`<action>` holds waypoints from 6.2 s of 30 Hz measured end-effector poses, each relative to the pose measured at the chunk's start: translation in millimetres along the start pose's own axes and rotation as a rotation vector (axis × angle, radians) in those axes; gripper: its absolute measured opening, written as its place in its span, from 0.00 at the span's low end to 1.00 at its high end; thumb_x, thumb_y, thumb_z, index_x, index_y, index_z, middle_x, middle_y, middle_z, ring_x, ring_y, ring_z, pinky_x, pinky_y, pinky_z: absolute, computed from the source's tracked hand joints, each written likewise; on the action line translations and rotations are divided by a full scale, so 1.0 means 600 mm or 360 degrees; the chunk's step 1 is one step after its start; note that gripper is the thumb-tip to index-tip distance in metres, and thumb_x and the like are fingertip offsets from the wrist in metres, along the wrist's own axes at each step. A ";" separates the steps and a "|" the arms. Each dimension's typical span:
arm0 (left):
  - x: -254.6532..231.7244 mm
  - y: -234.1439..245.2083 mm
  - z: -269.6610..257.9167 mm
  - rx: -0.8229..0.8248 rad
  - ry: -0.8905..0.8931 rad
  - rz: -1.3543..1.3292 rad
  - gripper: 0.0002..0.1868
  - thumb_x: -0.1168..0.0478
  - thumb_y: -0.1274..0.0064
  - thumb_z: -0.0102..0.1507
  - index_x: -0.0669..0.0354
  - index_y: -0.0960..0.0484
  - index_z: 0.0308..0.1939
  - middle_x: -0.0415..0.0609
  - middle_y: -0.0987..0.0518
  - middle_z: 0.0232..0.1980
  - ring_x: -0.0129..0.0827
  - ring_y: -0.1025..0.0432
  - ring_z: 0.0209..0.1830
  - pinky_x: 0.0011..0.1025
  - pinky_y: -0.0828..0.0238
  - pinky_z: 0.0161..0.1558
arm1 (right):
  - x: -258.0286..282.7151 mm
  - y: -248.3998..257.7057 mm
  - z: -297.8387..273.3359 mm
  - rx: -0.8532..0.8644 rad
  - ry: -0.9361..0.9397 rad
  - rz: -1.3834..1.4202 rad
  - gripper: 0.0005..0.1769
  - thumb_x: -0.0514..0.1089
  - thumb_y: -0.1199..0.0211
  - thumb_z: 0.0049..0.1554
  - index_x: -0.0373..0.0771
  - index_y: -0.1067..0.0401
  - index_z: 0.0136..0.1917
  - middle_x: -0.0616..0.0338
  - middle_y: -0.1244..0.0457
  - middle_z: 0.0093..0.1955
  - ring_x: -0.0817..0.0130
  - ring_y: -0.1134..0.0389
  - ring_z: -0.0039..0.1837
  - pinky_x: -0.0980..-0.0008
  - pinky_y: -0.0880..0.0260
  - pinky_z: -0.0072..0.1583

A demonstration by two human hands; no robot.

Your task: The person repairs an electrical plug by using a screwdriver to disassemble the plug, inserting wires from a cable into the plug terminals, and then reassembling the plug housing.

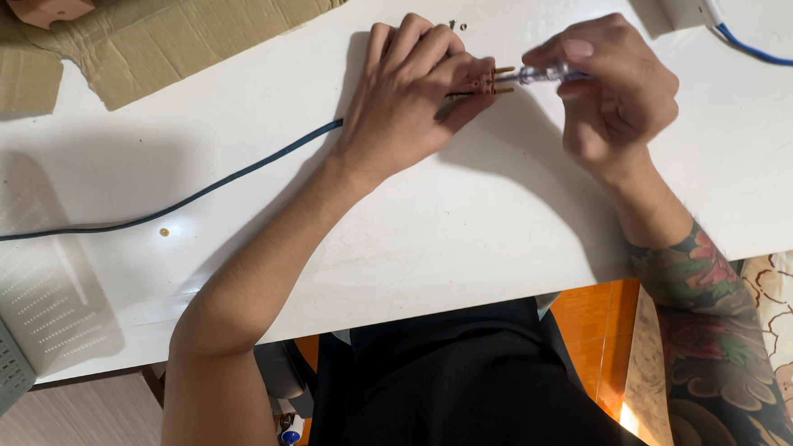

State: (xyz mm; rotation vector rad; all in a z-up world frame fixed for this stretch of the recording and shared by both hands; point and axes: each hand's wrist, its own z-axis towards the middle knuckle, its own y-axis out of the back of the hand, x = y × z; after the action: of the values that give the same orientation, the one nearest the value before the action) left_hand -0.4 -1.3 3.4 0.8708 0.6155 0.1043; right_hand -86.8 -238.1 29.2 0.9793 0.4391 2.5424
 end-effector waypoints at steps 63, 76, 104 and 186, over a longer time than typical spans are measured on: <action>-0.003 -0.004 -0.007 -0.0036 0.0015 -0.0010 0.12 0.44 0.38 0.78 0.42 0.17 0.56 0.38 0.23 0.47 0.40 0.30 0.49 0.42 0.42 0.49 | 0.023 -0.027 0.025 -0.0107 -0.0002 -0.0090 0.06 0.27 0.33 0.75 0.17 0.22 0.60 0.37 0.37 0.51 0.41 0.28 0.51 0.52 0.26 0.52; -0.002 -0.012 -0.011 -0.0089 -0.0055 0.0111 0.12 0.41 0.36 0.77 0.36 0.13 0.57 0.35 0.21 0.49 0.37 0.28 0.51 0.43 0.42 0.51 | 0.041 0.002 0.034 -0.0113 -0.0182 -0.0212 0.06 0.29 0.25 0.74 0.22 0.20 0.58 0.41 0.28 0.53 0.52 0.32 0.52 0.57 0.29 0.58; 0.020 0.045 -0.029 0.0072 -0.0124 0.0128 0.11 0.57 0.39 0.77 0.44 0.09 0.63 0.31 0.09 0.56 0.35 0.26 0.51 0.36 0.42 0.49 | -0.084 0.034 -0.074 0.0258 -0.0359 -0.1026 0.12 0.33 0.26 0.74 0.39 0.19 0.70 0.54 0.29 0.60 0.50 0.37 0.56 0.55 0.40 0.56; 0.021 0.040 -0.030 0.0139 0.0263 -0.0238 0.04 0.60 0.35 0.73 0.49 0.15 0.44 0.37 0.23 0.45 0.37 0.30 0.55 0.39 0.37 0.55 | -0.007 -0.019 -0.030 0.0495 -0.0397 -0.0389 0.22 0.40 0.22 0.68 0.34 0.15 0.73 0.43 0.28 0.61 0.47 0.28 0.60 0.52 0.23 0.62</action>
State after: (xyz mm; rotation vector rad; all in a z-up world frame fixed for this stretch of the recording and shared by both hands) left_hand 3.9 31.0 6.5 0.9030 0.8427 0.0142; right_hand -93.4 -232.5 9.4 1.2491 0.8396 2.1395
